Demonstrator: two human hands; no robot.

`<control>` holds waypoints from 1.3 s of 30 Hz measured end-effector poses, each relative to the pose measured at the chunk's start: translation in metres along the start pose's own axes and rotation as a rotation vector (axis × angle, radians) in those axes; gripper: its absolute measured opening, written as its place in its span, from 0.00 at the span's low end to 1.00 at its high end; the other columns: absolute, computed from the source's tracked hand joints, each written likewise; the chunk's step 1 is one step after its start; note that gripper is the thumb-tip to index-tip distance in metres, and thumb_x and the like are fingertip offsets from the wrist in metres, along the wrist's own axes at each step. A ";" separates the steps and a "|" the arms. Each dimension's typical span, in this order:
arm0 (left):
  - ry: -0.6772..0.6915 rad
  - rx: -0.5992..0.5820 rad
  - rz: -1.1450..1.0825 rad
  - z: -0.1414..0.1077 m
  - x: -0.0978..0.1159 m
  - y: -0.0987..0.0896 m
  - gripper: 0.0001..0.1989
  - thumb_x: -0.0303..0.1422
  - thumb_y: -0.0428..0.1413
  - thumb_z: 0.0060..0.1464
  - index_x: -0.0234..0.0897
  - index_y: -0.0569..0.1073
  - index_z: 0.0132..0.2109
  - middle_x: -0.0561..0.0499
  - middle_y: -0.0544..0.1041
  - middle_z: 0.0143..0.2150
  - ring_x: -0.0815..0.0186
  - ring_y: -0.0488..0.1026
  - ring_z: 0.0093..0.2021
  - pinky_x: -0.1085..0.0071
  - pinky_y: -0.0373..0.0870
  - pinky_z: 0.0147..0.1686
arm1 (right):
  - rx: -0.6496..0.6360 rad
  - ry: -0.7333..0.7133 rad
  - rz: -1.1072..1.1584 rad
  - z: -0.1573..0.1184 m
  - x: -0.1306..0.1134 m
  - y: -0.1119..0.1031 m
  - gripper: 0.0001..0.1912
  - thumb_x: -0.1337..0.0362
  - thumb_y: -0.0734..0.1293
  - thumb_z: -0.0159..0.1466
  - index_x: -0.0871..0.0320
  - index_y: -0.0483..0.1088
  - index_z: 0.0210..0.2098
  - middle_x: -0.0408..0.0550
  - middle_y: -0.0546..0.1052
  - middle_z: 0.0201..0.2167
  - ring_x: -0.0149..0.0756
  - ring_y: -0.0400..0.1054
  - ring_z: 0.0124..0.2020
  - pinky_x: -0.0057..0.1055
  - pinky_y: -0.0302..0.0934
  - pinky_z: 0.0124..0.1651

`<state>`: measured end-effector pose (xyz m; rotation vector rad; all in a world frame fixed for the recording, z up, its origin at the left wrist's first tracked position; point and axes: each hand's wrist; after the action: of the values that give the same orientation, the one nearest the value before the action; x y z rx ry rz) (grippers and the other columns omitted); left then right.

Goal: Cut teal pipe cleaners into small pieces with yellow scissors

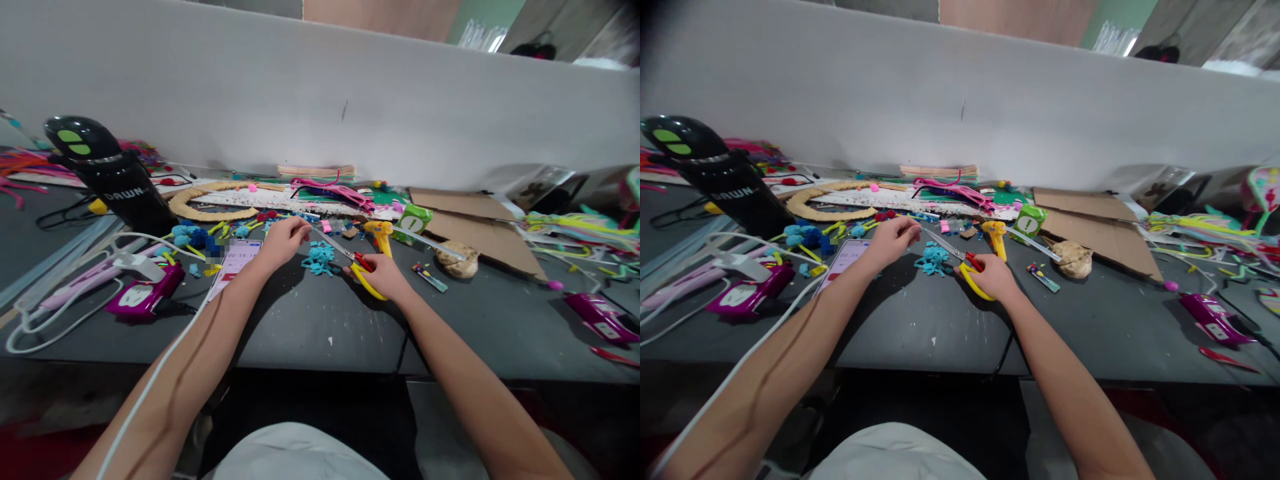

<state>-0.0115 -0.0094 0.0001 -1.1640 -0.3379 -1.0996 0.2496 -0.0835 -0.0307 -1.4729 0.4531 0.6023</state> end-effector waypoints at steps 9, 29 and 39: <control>0.007 0.000 0.005 0.000 0.000 0.001 0.14 0.41 0.51 0.60 0.36 0.74 0.35 0.51 0.76 0.26 0.68 0.69 0.25 0.72 0.63 0.29 | 0.014 -0.009 -0.035 0.000 -0.002 -0.002 0.28 0.37 0.67 0.53 0.58 0.69 0.23 0.41 0.61 0.19 0.30 0.51 0.23 0.28 0.45 0.25; -0.006 -0.017 -0.006 0.000 0.001 0.000 0.15 0.41 0.51 0.60 0.36 0.73 0.33 0.51 0.76 0.26 0.68 0.69 0.26 0.72 0.64 0.29 | 0.003 0.000 0.014 0.000 0.000 0.000 0.28 0.37 0.67 0.53 0.58 0.69 0.24 0.42 0.64 0.20 0.30 0.54 0.23 0.28 0.46 0.24; -0.002 -0.018 -0.002 0.001 -0.001 0.001 0.14 0.41 0.51 0.60 0.36 0.73 0.33 0.51 0.76 0.26 0.68 0.69 0.25 0.71 0.64 0.28 | 0.012 -0.006 -0.026 0.000 -0.001 -0.002 0.27 0.38 0.67 0.53 0.58 0.67 0.22 0.42 0.62 0.19 0.30 0.52 0.22 0.28 0.46 0.24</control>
<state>-0.0112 -0.0080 -0.0010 -1.1813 -0.3309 -1.1051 0.2495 -0.0832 -0.0284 -1.4629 0.4316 0.5827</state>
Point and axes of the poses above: each hand's wrist, its own z-axis towards the middle knuckle, its own y-axis out of the palm, x = y × z
